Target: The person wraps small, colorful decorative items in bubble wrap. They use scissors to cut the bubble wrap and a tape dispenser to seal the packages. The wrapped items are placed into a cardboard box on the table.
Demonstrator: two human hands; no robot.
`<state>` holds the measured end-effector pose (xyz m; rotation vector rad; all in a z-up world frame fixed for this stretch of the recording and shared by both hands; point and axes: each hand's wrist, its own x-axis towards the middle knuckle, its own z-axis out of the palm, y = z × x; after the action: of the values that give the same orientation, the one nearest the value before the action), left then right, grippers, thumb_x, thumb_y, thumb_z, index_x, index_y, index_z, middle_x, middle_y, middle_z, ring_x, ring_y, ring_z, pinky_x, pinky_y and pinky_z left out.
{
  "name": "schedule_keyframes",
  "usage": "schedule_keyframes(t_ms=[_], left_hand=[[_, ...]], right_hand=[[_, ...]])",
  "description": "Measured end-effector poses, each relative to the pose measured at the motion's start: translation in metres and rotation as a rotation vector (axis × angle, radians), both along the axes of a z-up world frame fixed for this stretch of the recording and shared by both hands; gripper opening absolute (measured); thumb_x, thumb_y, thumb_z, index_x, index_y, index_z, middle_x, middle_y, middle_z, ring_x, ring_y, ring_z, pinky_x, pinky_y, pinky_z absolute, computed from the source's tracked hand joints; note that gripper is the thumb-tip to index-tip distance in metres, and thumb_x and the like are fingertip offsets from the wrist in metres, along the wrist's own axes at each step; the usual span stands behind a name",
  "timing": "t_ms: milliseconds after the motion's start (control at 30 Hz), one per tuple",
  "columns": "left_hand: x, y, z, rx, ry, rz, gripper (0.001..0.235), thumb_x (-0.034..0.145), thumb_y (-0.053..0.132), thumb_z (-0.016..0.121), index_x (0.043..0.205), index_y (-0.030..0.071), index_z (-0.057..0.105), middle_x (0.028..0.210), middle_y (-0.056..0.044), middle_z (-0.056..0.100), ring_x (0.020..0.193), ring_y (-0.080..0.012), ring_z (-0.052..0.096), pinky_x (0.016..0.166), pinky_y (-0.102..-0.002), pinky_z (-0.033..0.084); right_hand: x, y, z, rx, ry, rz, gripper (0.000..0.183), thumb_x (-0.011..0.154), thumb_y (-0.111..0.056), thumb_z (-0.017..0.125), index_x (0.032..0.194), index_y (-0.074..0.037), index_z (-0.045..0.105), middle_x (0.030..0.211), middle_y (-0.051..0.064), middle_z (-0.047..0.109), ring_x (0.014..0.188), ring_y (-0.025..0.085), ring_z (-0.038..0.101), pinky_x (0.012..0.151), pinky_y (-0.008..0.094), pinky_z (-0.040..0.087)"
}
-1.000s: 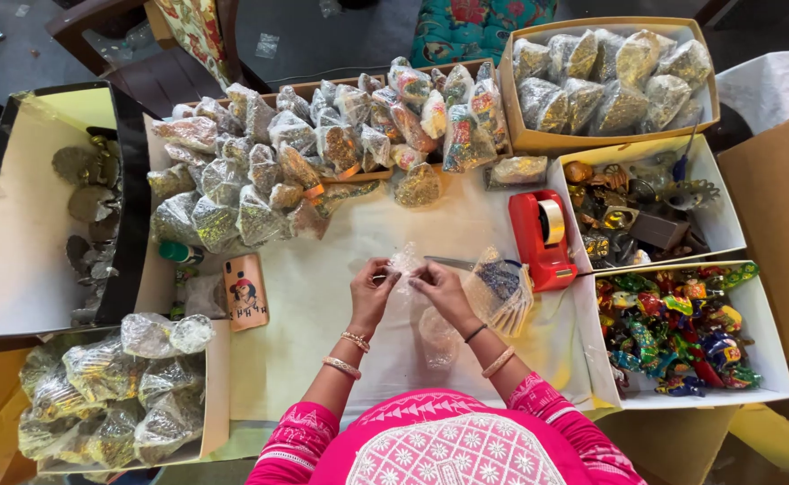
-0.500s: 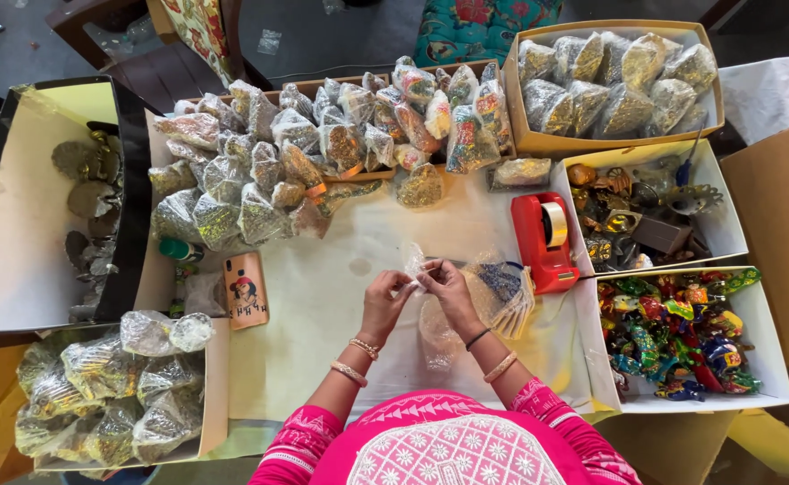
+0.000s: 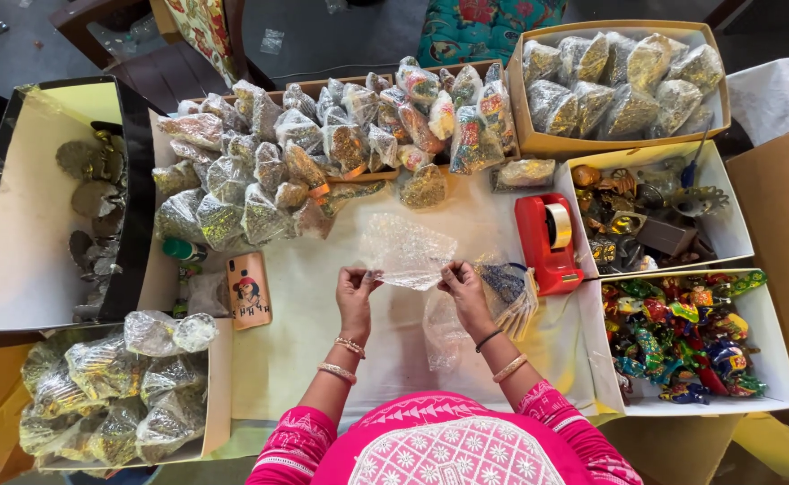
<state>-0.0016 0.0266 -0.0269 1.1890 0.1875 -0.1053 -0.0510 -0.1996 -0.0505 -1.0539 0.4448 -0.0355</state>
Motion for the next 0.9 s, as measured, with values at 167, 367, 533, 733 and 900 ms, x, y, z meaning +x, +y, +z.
schedule_keyframes(t_ms=[167, 367, 533, 733, 900], left_hand=[[-0.01, 0.003, -0.017, 0.155, 0.091, 0.107, 0.019, 0.094, -0.001, 0.061, 0.107, 0.007, 0.05, 0.098, -0.007, 0.062, 0.091, -0.0171, 0.067, 0.08, -0.034, 0.063], [-0.025, 0.005, -0.01, 1.101, -0.441, -0.049, 0.029, 0.086, -0.002, 0.066, 0.111, 0.009, 0.058, 0.116, -0.015, 0.058, 0.12, -0.0347, 0.051, 0.106, -0.047, 0.045], [-0.009, -0.008, 0.017, 1.2, -0.658, -0.421, 0.042, 0.087, 0.003, 0.068, 0.128, 0.011, 0.06, 0.131, -0.017, 0.056, 0.13, -0.0406, 0.044, 0.111, -0.052, 0.041], [0.015, -0.01, 0.015, 1.352, -0.546, -0.437, 0.044, 0.087, 0.016, 0.069, 0.13, 0.008, 0.062, 0.128, -0.019, 0.056, 0.123, -0.0456, 0.042, 0.1, -0.058, 0.036], [0.022, -0.01, -0.029, 1.64, -0.553, -0.538, 0.016, 0.093, 0.009, 0.06, 0.107, 0.011, 0.067, 0.122, -0.013, 0.059, 0.128, -0.0365, 0.048, 0.114, -0.045, 0.041]], right_hand=[[0.009, 0.004, -0.023, -0.26, 0.011, 0.009, 0.013, 0.099, -0.01, 0.065, 0.102, -0.01, 0.052, 0.088, 0.0, 0.059, 0.073, 0.009, 0.061, 0.066, 0.027, 0.054], [0.017, 0.001, -0.026, -0.565, 0.085, 0.069, 0.019, 0.095, -0.005, 0.066, 0.101, -0.006, 0.048, 0.077, 0.003, 0.058, 0.064, 0.01, 0.061, 0.055, 0.027, 0.051], [0.021, 0.003, 0.002, -0.658, 0.162, 0.186, 0.022, 0.095, -0.011, 0.066, 0.113, -0.009, 0.055, 0.074, 0.004, 0.061, 0.059, 0.01, 0.06, 0.053, 0.027, 0.05], [0.019, -0.007, -0.005, -0.974, 0.214, 0.303, 0.024, 0.101, -0.025, 0.07, 0.102, -0.001, 0.067, 0.076, 0.013, 0.064, 0.065, 0.023, 0.06, 0.066, 0.038, 0.051], [0.016, 0.008, 0.067, -1.33, -0.113, 0.059, 0.014, 0.092, -0.012, 0.067, 0.102, -0.002, 0.066, 0.105, 0.016, 0.063, 0.105, 0.031, 0.059, 0.094, 0.044, 0.048]])
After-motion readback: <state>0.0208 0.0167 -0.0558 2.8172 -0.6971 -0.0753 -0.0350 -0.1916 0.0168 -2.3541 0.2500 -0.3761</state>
